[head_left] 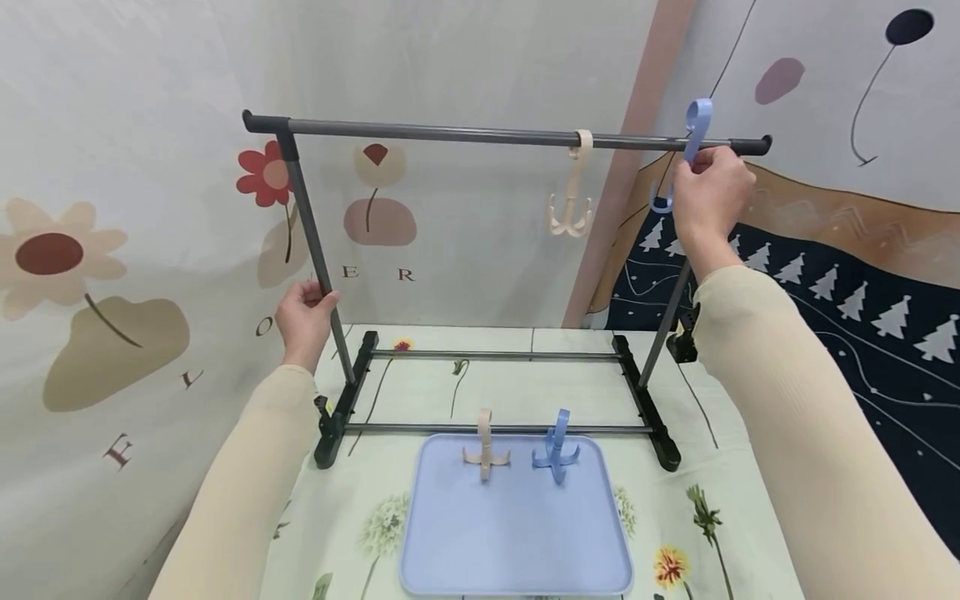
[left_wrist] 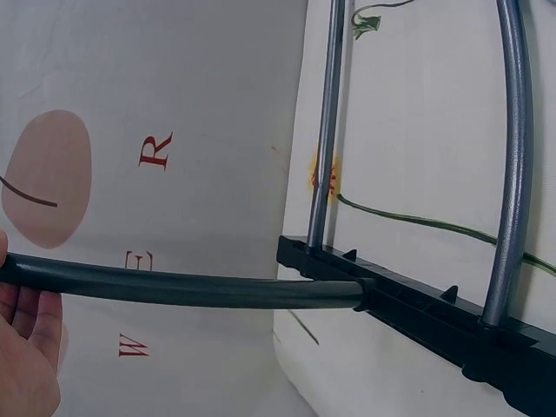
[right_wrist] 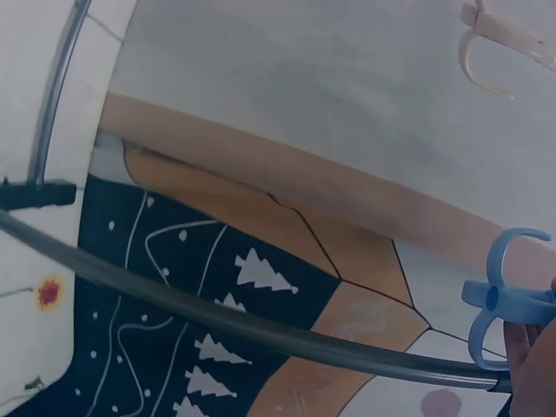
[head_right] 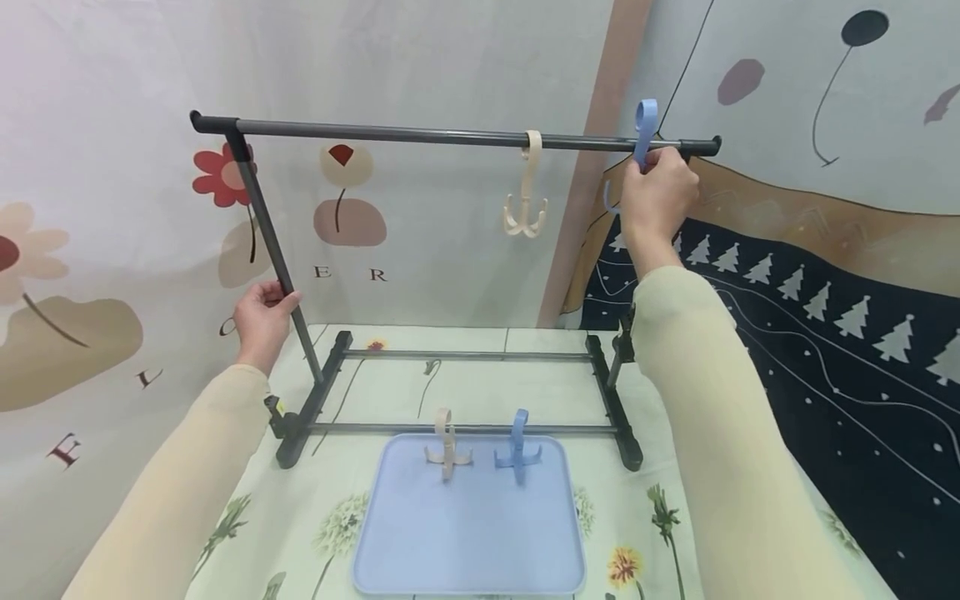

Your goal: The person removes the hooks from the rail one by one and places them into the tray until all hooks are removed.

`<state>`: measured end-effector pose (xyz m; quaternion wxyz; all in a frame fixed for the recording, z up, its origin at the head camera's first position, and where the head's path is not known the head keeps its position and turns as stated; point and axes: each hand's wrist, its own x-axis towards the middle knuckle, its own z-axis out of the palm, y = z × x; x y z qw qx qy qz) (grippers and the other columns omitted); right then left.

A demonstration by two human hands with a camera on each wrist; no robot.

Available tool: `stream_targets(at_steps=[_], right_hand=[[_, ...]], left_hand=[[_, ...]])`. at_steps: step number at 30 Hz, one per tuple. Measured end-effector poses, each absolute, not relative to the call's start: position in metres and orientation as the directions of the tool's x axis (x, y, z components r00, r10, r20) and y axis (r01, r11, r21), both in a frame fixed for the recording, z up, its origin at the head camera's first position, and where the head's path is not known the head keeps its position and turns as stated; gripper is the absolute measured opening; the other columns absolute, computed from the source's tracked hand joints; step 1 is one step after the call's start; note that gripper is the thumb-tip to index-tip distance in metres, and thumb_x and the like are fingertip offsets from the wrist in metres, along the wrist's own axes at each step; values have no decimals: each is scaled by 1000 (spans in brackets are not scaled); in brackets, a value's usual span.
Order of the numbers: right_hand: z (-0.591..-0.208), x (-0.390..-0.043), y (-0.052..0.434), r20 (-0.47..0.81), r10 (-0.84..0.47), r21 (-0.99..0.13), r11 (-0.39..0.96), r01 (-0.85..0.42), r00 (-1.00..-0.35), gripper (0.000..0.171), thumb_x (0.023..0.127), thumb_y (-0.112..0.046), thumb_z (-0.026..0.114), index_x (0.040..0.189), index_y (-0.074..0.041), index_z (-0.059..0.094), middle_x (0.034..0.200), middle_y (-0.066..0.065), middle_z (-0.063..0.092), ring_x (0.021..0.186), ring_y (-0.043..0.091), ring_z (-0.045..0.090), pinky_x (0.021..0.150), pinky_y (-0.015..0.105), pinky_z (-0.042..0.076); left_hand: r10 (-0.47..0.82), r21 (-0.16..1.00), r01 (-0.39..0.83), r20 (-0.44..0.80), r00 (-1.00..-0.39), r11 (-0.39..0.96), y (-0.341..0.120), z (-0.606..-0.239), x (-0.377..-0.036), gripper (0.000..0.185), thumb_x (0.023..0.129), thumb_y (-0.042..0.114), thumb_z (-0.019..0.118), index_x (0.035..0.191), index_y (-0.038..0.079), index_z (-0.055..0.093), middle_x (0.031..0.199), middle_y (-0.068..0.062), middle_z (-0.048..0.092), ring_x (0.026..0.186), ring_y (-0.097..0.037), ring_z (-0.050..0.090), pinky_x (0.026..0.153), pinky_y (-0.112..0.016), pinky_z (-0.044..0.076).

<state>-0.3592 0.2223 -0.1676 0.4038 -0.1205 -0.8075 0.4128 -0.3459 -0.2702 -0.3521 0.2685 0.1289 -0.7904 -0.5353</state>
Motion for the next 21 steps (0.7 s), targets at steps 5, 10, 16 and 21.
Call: stream_targets(at_steps=[5,10,16,21], right_hand=[[-172,-354,221,563,500,-770,606,-199,-658,37,98,-34,59,124,-9,66,118,5,70,102,12,67,90,22,51],[-178,-347,221,582,484,-769,588,-251,-653,36,97,-34,61,122,-9,67,116,6,71,98,11,67,90,23,51],[-189,-335,218,610,423,-740,606,-291,-669,38,97,-36,61,121,-7,66,114,8,71,99,12,66,87,23,52],[-202,-325,214,610,368,-734,598,-323,-702,42,96,-39,62,121,-5,66,114,10,70,102,17,68,88,28,54]], left_hand=[[-496,915,87,291,-818,394,-270,-350,-345,39,98,29,64,127,4,56,120,-9,60,110,-20,55,96,-37,46],[-494,914,80,287,-821,398,-270,-350,-346,40,98,30,63,127,4,56,121,-9,60,111,-20,55,96,-36,46],[-494,913,80,288,-820,399,-272,-350,-346,37,98,26,64,126,4,56,119,-9,60,110,-20,55,96,-36,46],[-487,911,78,287,-825,404,-271,-350,-346,38,98,29,63,126,4,56,119,-8,60,109,-19,55,94,-34,47]])
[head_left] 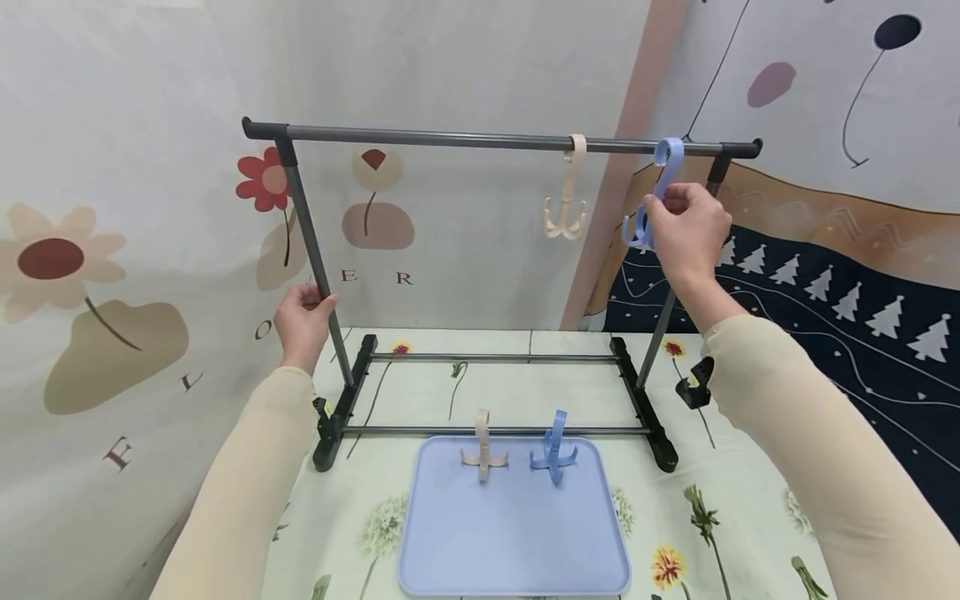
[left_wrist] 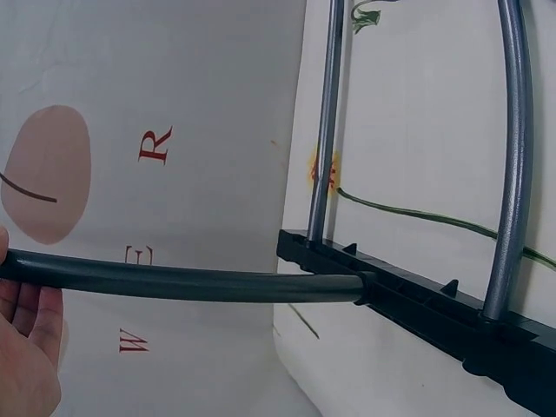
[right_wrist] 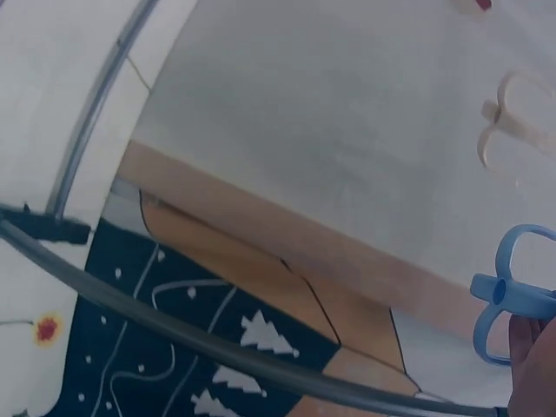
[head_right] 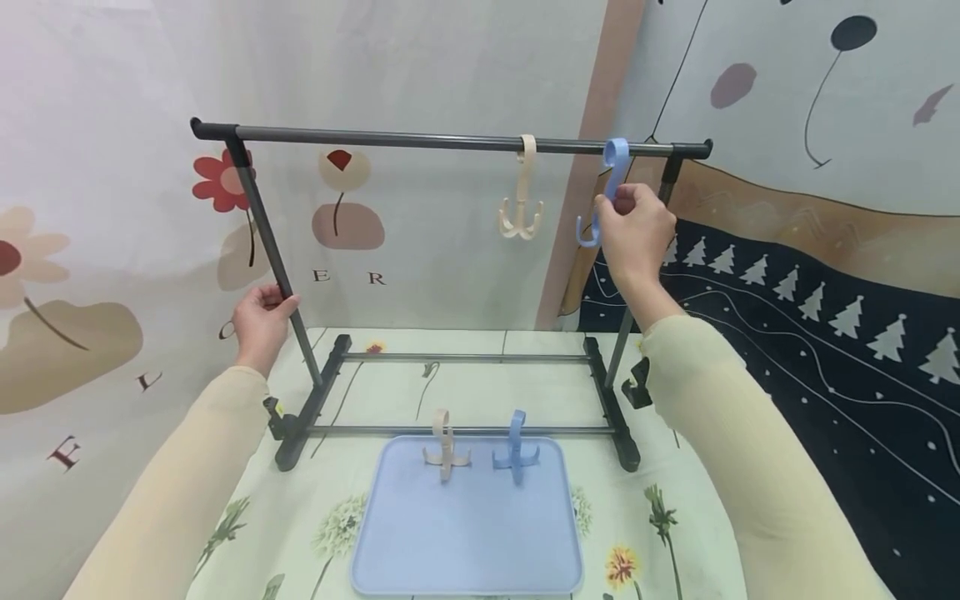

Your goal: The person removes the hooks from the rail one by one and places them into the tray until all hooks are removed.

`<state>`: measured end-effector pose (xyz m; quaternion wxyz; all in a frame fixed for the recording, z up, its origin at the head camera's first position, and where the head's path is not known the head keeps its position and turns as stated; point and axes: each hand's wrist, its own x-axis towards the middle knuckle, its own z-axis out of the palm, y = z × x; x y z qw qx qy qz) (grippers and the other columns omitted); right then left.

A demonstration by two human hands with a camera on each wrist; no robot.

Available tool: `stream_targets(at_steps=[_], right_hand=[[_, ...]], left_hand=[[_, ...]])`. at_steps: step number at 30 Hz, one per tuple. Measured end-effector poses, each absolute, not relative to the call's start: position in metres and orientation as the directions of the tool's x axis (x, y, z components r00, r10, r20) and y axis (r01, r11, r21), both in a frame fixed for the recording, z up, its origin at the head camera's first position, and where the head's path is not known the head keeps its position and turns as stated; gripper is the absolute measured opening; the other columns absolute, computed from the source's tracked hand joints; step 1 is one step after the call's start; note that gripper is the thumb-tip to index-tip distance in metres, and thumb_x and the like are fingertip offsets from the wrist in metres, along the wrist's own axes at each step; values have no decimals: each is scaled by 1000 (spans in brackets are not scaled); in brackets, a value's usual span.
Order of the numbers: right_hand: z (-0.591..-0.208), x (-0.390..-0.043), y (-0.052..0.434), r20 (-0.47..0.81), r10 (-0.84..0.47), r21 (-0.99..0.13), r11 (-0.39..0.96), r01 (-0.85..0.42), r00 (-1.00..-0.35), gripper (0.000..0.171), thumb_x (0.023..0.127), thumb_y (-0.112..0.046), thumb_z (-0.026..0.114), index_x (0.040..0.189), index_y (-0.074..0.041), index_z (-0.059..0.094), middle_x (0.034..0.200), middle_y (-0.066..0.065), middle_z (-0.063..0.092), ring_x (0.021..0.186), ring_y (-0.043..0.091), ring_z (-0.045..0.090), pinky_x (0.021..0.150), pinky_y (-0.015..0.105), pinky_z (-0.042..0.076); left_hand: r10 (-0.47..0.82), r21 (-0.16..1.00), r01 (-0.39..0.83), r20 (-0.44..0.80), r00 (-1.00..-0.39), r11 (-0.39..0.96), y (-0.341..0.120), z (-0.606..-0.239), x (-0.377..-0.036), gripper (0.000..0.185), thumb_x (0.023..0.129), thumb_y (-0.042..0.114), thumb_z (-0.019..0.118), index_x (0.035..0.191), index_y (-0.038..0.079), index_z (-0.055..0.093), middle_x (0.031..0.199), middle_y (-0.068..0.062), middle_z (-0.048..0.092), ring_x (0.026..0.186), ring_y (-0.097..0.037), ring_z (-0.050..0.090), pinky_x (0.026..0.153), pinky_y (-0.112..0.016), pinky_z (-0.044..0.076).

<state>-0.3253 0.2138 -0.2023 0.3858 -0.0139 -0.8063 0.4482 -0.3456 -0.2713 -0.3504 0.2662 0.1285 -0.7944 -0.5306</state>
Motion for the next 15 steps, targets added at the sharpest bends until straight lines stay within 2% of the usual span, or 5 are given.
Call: stream_targets(at_steps=[9,15], right_hand=[[-234,-317,202,597,286,-739,560,-375,-750,37,95,-35,66,118,-6,69,104,9,70,94,14,67,84,33,56],[-252,-308,194,575,217,-743,542,-393,-789,38,95,-36,67,117,-5,70,102,11,71,91,18,70,82,34,56]], left_hand=[[-487,916,71,274,-829,394,-273,-351,-344,38,98,28,64,126,4,56,118,-7,60,109,-20,55,96,-37,46],[-479,917,87,282,-831,389,-273,-351,-346,38,98,27,64,127,4,56,120,-8,60,110,-20,56,95,-36,46]])
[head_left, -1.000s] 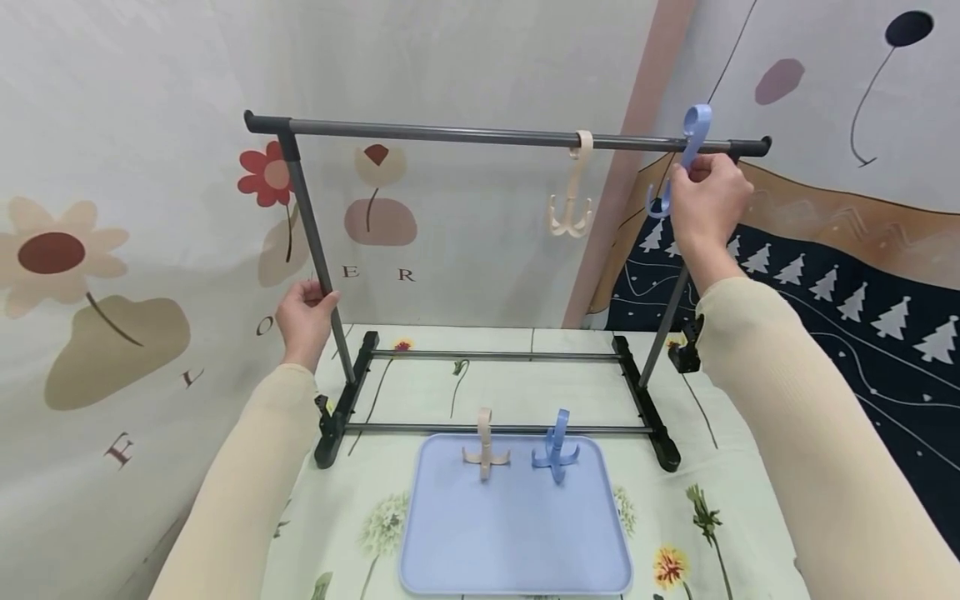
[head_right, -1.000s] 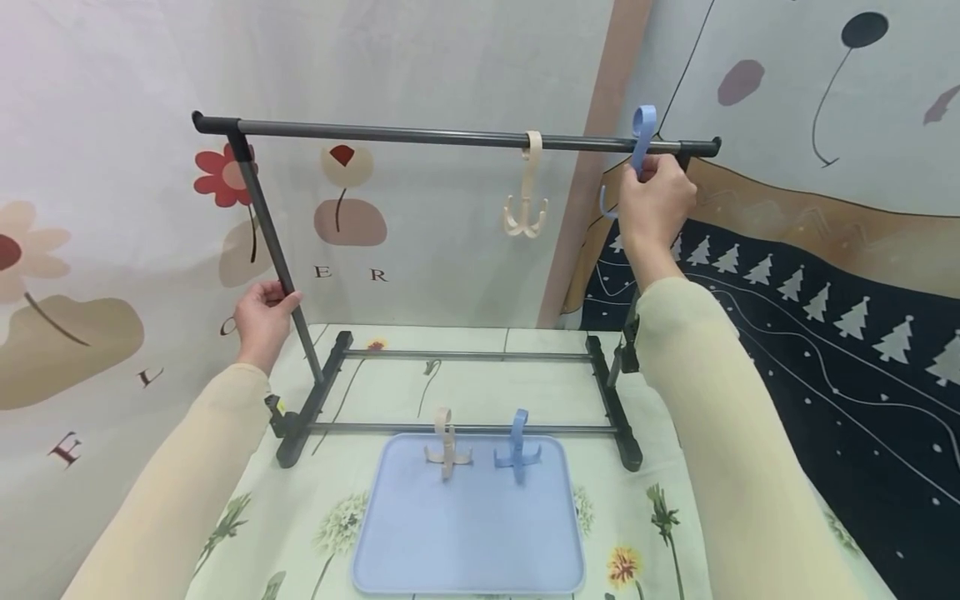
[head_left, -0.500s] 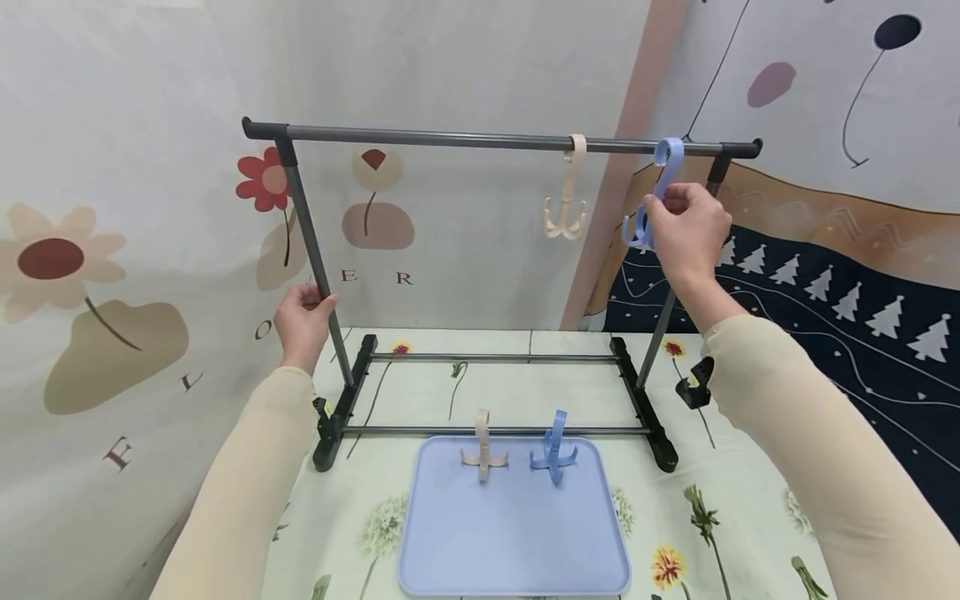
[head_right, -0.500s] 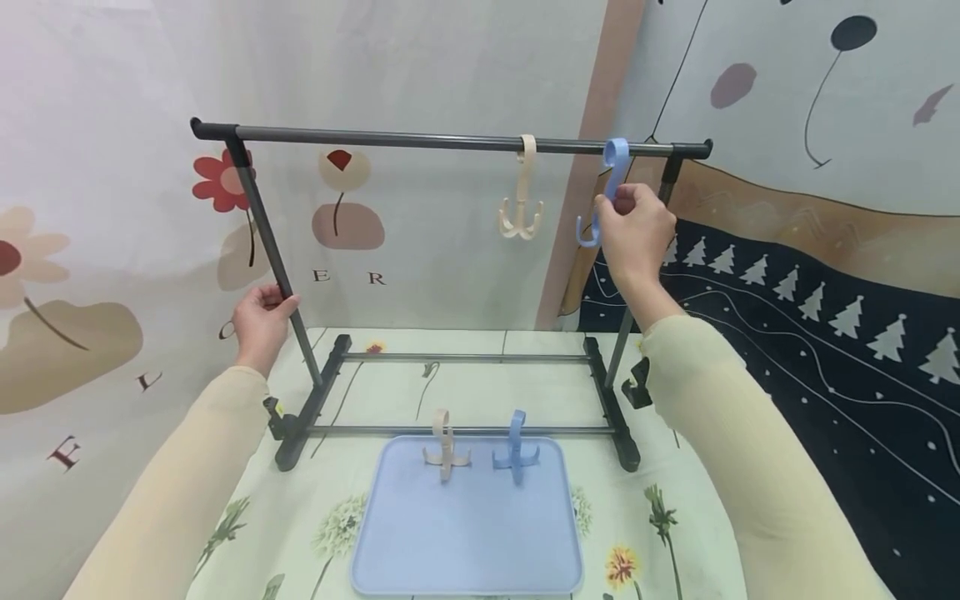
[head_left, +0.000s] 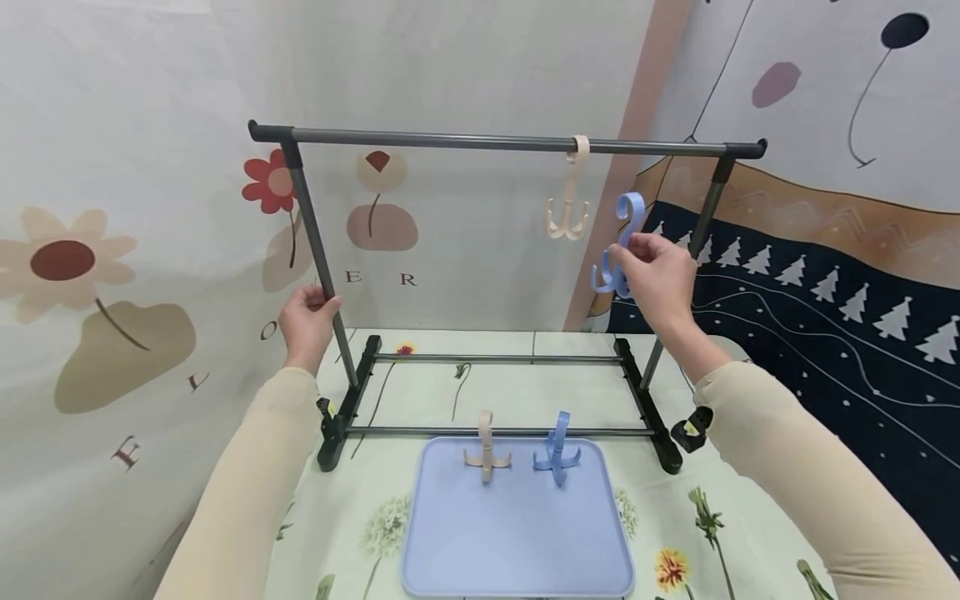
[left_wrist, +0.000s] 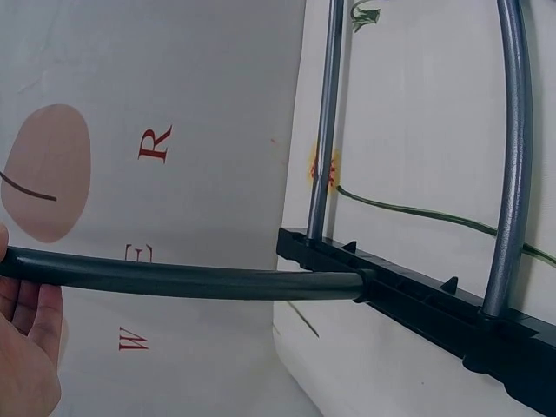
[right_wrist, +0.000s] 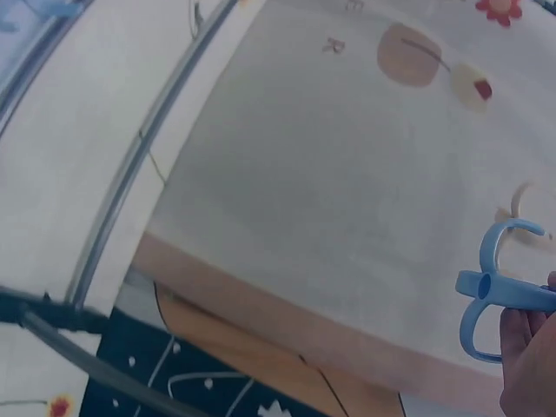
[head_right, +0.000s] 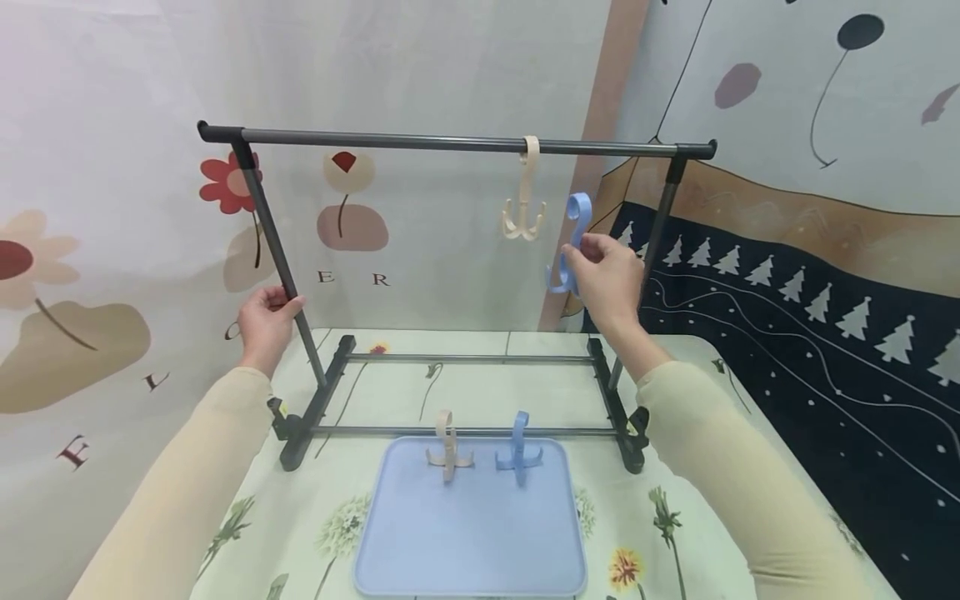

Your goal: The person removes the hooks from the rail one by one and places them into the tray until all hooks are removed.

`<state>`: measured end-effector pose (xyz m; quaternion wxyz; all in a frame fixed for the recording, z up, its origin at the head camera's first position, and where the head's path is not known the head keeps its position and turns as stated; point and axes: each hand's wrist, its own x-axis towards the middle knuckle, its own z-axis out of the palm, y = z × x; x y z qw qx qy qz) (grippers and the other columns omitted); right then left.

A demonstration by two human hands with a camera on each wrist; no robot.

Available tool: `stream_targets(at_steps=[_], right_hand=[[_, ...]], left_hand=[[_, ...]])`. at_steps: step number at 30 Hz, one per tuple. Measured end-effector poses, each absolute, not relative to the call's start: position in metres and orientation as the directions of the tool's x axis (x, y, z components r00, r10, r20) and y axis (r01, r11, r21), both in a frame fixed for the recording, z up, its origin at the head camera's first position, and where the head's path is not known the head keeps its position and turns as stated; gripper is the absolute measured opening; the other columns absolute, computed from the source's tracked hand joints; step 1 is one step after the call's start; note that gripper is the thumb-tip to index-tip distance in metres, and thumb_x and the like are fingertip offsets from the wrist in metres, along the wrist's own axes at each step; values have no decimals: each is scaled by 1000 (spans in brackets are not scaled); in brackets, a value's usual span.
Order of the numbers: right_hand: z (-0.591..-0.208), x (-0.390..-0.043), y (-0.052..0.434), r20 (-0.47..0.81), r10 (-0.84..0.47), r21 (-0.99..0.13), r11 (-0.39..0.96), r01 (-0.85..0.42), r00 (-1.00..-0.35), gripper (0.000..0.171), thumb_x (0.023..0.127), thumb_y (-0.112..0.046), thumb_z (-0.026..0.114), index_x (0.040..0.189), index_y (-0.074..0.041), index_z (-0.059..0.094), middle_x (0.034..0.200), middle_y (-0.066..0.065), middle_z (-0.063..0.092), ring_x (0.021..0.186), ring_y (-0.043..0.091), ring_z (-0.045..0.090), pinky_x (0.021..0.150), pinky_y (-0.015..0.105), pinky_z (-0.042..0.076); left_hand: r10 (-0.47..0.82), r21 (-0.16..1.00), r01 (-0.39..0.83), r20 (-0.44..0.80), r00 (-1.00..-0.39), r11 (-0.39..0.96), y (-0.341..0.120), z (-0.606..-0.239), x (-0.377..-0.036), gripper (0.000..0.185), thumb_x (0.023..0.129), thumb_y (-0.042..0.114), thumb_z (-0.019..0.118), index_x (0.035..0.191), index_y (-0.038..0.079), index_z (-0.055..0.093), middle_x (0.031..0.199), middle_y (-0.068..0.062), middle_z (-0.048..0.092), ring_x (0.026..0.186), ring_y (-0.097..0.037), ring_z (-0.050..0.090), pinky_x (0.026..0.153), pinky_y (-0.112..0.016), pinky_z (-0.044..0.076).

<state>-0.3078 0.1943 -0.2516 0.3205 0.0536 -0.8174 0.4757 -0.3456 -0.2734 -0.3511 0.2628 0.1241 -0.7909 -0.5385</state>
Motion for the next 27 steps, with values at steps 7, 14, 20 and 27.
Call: stream_targets(at_steps=[7,14,20,27], right_hand=[[-270,-297,179,572,162,-742,519,-424,-804,33,94,-31,70,114,-4,71,100,12,71,91,21,68,85,43,56],[-284,-288,168,588,94,-709,538,-456,-803,33,93,-32,71,112,-5,71,95,9,73,89,20,70,85,43,56],[-292,-280,160,585,54,-705,528,-474,-809,27,91,-28,75,107,-7,73,93,8,75,85,21,72,81,43,57],[-304,-270,150,513,-17,-759,458,-462,-858,22,89,-23,77,103,-7,74,91,6,75,87,19,72,82,41,54]], left_hand=[[-476,914,93,290,-830,395,-274,-354,-347,38,98,28,64,126,4,56,118,-7,60,108,-20,56,94,-35,46],[-470,913,90,287,-835,398,-274,-354,-346,40,98,31,64,127,5,56,119,-8,60,109,-19,55,94,-36,46],[-471,912,95,292,-833,398,-274,-352,-347,40,97,31,64,127,5,56,120,-9,60,110,-19,55,95,-36,46],[-470,914,88,285,-835,397,-274,-354,-346,43,97,33,64,128,5,55,121,-9,59,111,-20,55,97,-37,45]])
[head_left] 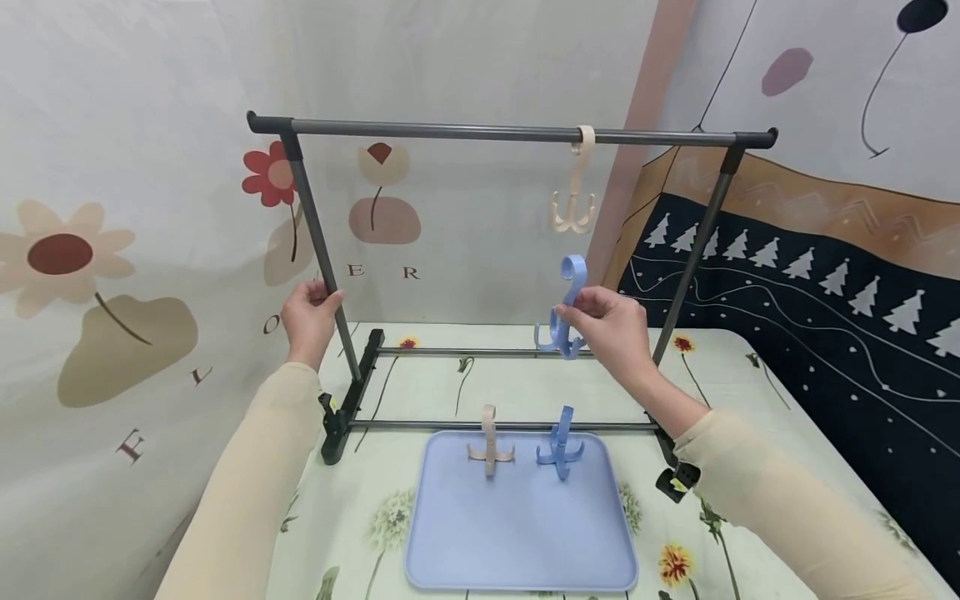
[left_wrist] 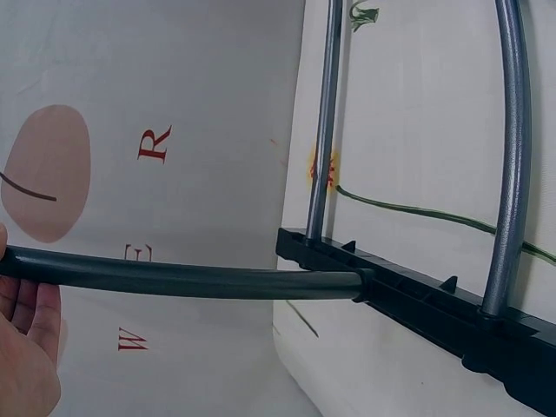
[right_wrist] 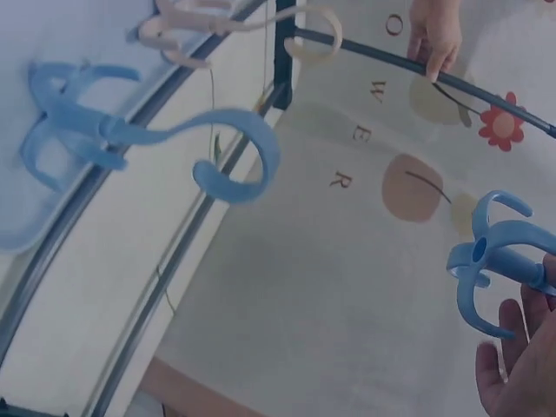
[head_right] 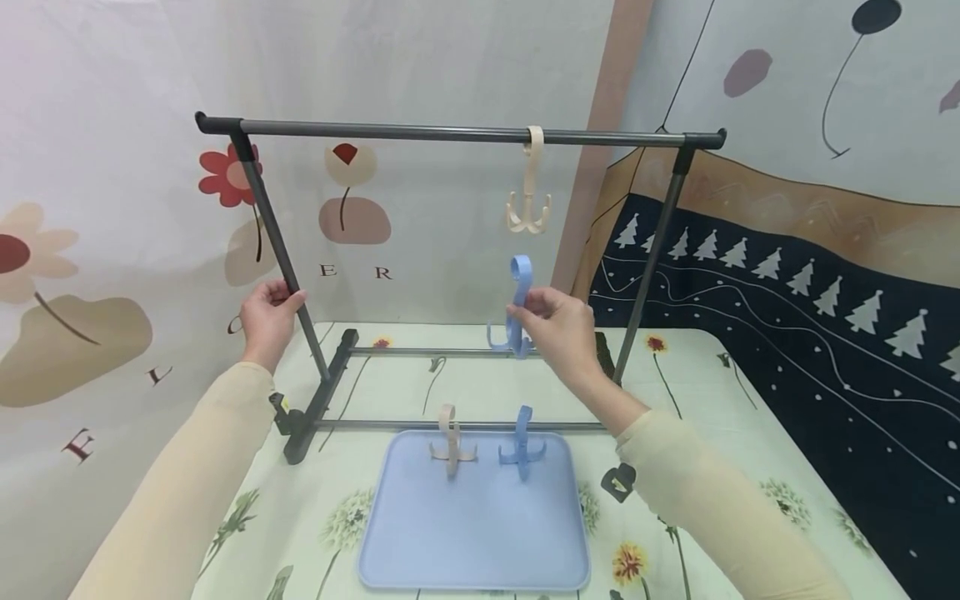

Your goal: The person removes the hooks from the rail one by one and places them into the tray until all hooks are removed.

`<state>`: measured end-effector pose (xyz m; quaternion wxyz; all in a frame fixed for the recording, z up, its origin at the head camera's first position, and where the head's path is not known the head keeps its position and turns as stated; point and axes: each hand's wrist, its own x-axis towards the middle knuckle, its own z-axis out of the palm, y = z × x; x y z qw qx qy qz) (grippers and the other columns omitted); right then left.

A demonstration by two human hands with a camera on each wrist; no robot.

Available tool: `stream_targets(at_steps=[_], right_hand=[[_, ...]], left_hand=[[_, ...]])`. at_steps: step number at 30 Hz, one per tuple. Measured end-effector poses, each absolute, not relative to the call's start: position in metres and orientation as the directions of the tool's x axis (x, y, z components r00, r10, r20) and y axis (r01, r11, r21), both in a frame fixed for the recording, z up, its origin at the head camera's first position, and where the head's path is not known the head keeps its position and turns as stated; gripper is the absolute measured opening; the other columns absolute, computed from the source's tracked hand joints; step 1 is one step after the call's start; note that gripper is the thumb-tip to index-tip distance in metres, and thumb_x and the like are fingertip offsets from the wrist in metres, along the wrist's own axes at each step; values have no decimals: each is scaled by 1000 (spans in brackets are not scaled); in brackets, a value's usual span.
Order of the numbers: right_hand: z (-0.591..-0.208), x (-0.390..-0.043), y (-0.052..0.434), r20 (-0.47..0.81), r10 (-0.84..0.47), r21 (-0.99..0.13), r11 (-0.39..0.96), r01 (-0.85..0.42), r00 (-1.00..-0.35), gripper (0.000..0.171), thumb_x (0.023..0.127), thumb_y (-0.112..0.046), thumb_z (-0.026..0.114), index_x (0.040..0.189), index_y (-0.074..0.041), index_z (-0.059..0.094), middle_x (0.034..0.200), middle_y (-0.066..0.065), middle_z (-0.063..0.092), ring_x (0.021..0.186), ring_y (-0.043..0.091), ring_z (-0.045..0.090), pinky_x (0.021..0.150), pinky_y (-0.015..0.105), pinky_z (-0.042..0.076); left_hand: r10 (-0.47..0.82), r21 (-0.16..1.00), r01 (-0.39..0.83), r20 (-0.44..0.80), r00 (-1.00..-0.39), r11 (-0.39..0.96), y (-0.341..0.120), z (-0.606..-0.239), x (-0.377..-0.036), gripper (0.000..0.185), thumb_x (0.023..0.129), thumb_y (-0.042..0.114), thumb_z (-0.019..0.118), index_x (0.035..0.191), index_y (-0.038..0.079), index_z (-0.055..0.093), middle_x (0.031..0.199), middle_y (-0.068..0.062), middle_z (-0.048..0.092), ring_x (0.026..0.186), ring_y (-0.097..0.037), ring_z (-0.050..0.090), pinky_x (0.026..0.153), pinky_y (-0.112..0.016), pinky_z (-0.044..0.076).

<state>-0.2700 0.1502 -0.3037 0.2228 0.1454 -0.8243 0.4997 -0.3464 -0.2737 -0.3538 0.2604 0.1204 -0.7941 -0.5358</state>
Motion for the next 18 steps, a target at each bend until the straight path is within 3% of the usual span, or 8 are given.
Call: stream_targets(at_steps=[10,18], right_hand=[[-332,-250,134,450,-137,-816,338,-469,-882,11,89,-17,76,94,-7,74,85,4,73,79,18,70,74,28,56],[-361,-232,115,390,-213,-841,314,-441,-896,6,88,-15,77,90,-10,73,81,0,72,73,22,67,65,27,55]], left_hand=[[-473,912,100,297,-829,398,-272,-353,-348,40,97,30,65,126,5,56,119,-9,60,109,-19,55,96,-36,45],[-478,914,92,289,-830,395,-273,-354,-348,38,98,29,64,126,5,56,118,-8,60,109,-18,54,96,-35,45]])
